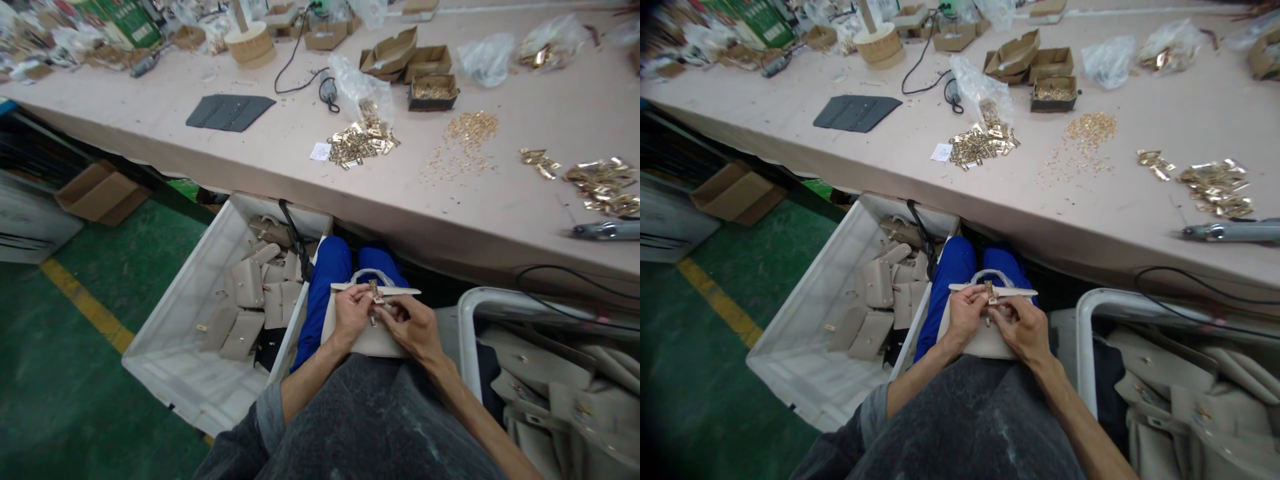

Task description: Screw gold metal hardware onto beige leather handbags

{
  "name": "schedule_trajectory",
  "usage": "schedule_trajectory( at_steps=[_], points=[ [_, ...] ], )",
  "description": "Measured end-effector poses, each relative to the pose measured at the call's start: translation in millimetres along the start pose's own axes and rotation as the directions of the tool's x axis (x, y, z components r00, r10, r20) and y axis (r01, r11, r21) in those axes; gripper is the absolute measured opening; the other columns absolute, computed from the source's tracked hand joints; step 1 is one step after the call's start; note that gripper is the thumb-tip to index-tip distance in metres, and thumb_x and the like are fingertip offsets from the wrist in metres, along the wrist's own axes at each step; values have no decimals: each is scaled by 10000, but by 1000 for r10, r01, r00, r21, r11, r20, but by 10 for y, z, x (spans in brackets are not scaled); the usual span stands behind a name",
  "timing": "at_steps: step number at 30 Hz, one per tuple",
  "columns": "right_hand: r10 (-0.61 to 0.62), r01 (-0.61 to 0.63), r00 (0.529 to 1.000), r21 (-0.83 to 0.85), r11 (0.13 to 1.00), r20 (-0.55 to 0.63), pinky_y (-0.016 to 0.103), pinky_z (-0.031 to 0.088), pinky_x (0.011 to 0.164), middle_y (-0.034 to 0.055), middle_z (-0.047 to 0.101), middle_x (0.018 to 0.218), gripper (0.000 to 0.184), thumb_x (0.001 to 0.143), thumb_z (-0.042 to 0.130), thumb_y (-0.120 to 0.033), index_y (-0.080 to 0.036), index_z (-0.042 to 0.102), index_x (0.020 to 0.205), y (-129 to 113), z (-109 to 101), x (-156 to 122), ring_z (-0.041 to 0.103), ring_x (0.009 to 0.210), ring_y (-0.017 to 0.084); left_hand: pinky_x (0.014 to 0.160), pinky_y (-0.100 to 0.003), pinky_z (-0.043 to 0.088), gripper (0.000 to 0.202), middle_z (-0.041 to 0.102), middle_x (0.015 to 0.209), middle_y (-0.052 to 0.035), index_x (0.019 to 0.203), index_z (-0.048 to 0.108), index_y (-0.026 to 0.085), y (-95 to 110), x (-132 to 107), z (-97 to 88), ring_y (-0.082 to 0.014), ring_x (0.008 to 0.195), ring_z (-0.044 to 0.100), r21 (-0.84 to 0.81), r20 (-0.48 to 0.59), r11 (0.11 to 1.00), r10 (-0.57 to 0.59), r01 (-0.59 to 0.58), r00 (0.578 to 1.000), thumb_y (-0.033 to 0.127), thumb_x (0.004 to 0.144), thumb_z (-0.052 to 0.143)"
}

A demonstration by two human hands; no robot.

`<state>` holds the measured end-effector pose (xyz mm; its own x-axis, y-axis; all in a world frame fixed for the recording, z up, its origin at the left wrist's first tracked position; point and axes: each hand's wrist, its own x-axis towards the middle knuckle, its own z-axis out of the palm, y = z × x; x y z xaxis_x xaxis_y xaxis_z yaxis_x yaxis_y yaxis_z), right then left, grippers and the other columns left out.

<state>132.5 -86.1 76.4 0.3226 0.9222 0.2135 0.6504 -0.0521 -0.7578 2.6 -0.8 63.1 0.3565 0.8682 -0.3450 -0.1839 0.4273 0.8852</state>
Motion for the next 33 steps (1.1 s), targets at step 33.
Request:
schedule_trajectory(
  at_steps=[33],
  points=[
    [387,-277,916,860,430,102,231,412,508,9,597,652,323,876,775,-477,-161,720,836,140,-273,713,504,544,110,644,-268,626,353,766,1132,-138,1199,759,192,10,-15,-43,-240,889,759,277,172,956,52,-99,984,173,862,653]
  ],
)
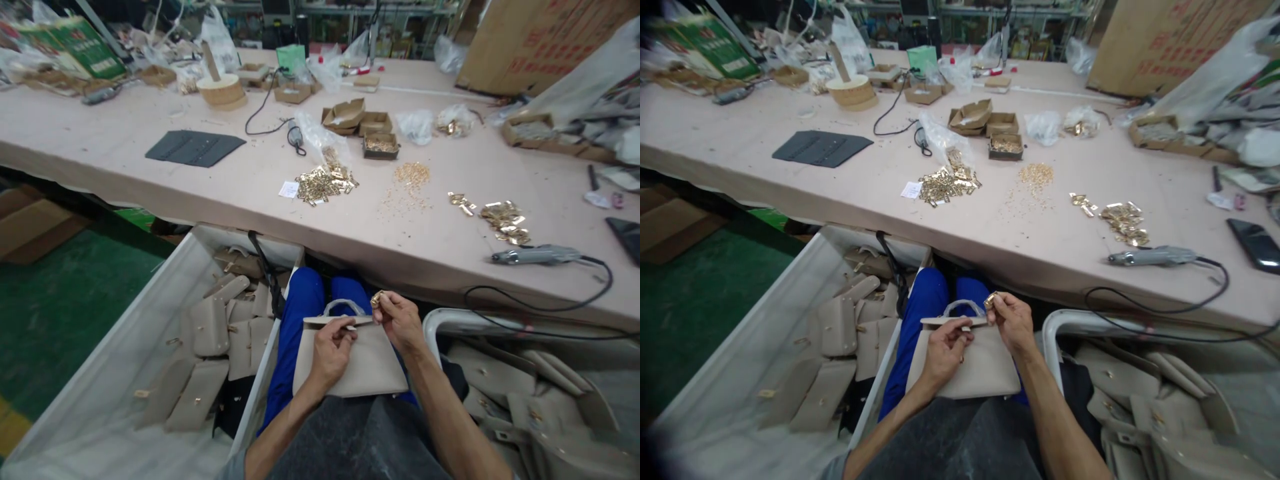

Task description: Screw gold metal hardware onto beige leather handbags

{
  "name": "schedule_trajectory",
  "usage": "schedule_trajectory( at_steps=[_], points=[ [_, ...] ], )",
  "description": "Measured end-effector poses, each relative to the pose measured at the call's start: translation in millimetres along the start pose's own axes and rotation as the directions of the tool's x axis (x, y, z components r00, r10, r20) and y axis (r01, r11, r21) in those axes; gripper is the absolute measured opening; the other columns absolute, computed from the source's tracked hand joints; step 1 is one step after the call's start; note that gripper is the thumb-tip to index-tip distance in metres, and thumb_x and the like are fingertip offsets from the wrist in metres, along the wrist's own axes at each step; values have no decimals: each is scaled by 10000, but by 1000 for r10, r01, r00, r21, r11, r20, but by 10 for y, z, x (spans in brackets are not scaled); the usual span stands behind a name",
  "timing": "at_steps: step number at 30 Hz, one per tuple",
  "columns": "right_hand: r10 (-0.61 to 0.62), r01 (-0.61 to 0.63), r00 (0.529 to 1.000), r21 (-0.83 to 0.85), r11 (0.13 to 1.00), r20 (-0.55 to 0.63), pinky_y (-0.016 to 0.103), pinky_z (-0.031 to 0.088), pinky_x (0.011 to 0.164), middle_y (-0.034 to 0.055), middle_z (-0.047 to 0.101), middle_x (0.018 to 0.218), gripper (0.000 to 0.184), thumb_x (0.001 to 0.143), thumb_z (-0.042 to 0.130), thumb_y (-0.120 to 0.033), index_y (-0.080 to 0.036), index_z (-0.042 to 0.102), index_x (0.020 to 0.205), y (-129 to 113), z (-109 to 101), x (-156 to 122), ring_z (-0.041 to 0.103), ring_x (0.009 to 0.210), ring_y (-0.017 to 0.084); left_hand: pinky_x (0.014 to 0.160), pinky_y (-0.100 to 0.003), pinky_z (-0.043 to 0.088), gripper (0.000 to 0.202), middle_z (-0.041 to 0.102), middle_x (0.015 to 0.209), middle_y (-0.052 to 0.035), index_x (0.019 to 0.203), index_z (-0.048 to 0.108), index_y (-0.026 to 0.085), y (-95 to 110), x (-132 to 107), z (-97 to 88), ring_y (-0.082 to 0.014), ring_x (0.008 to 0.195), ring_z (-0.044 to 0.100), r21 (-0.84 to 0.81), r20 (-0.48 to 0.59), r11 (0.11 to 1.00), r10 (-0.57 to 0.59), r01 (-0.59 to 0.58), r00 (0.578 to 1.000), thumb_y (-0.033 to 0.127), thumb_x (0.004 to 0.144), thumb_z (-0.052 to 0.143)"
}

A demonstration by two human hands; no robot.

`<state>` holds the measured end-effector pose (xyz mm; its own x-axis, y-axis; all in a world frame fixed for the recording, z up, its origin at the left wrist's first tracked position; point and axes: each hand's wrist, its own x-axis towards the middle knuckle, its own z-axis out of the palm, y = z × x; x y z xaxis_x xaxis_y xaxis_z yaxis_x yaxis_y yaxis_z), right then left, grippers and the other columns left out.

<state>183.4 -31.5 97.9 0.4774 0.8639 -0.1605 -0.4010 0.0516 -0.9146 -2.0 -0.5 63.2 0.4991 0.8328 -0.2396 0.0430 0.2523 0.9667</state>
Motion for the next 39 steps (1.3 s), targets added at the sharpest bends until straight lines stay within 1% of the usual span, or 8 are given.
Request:
schedule_trajectory(
  at_steps=[5,11,16,19,26,30,35,39],
  points=[
    [12,-12,1000,48,999,-14,237,431,528,16,607,665,308,881,769,-466,-162,734,850,-93,0,33,520,561,116,600,-252,611,337,754,1175,-140,1194,753,191,-23,19,12,-246,899,762,-5,-1,1000,2,-2,1000,186,875,643],
    [-32,32,999,18,999,-42,235,420,503,21,629,678,283,863,786,-446,-164,758,857,-2,-12,36,506,544,108,564,-221,586,325,750,1181,-135,1182,745,181,-36,34,18,-223,869,764,22,4,1000,11,-11,1000,165,885,615],
    [-131,121,989,-131,984,-71,254,441,509,28,635,646,265,904,759,-429,-165,774,911,58,-64,47,524,543,126,557,-216,581,320,758,1168,-129,1159,750,173,-25,49,24,-210,831,766,26,16,999,30,-30,999,158,862,630],
    [-152,146,988,-247,958,-7,272,472,545,24,637,644,261,947,715,-427,-173,774,948,17,-92,22,551,554,142,573,-228,592,295,765,1157,-135,1158,752,162,38,55,40,-205,803,768,2,3,1000,22,-22,1000,216,880,669],
    [67,108,943,-486,867,327,262,468,599,28,656,769,279,985,662,-439,-186,766,933,-29,-46,-151,577,625,139,611,-288,618,375,793,839,-106,1073,781,118,211,21,76,-202,655,739,-128,-63,992,2,-10,998,426,859,794],
    [108,66,945,-505,860,307,257,463,606,20,641,723,283,981,665,-446,-186,775,973,109,-44,-207,578,639,146,518,-254,554,290,755,694,-75,889,805,126,195,-20,63,-173,549,680,-84,-93,996,25,-33,995,410,834,816],
    [105,30,961,-476,879,255,267,485,616,47,705,837,278,942,715,-447,-187,797,996,181,-53,-228,618,653,155,487,-239,509,244,725,633,-50,857,798,135,187,-38,71,-154,506,636,-42,-130,997,53,-59,990,380,853,791],
    [89,42,967,-496,867,237,270,487,622,47,703,804,285,939,712,-448,-180,801,979,172,-40,-244,623,658,162,484,-234,493,218,717,622,-46,842,794,135,199,-45,79,-151,503,629,-19,-133,997,77,-80,988,353,855,784]
  ],
)
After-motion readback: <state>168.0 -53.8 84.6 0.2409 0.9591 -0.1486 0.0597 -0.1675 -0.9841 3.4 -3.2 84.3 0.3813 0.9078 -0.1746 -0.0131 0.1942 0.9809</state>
